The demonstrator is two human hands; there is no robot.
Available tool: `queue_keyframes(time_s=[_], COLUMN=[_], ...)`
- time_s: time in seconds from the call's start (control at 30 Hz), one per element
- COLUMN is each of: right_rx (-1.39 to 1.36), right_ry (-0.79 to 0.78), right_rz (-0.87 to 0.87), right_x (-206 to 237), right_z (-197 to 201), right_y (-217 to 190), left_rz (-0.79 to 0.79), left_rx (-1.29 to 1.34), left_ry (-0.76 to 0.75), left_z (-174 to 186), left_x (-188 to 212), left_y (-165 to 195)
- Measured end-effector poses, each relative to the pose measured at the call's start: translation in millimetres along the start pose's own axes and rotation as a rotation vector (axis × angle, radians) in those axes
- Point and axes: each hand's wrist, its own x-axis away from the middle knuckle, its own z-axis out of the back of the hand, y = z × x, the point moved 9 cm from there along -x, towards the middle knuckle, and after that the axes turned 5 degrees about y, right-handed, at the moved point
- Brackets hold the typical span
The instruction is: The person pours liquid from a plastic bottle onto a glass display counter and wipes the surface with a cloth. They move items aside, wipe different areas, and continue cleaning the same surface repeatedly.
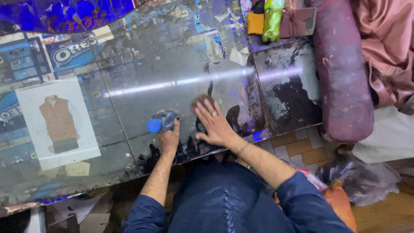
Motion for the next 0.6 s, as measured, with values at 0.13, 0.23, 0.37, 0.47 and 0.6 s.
queue_keyframes(time_s=[0.13,0.23,0.37,0.47,0.6], right_rx=[0.053,0.164,0.207,0.19,-0.026], right_ry=[-0.012,0.055,0.194,0.093,0.101], right_rz=[-0.122,-0.386,-0.576,-0.493,-0.194], right_x=[101.0,114.8,47.0,10.4,58.8], right_z=[2.0,21.6,25.2,2.1,-9.2], right_y=[17.7,97.7,148.1,107.9,-4.5], left_rz=[-0.007,0.064,-0.038,-0.024,0.002], left_rx=[-0.019,0.032,-0.04,-0.013,0.048], left_ry=[-0.013,-0.018,-0.034,-0.017,-0.037], left_z=[-2.5,-3.4,-3.8,-2.3,-3.7], left_x=[3.1,5.0,3.7,3.8,4.4], left_y=[1.2,-3.5,5.5,5.5,6.9])
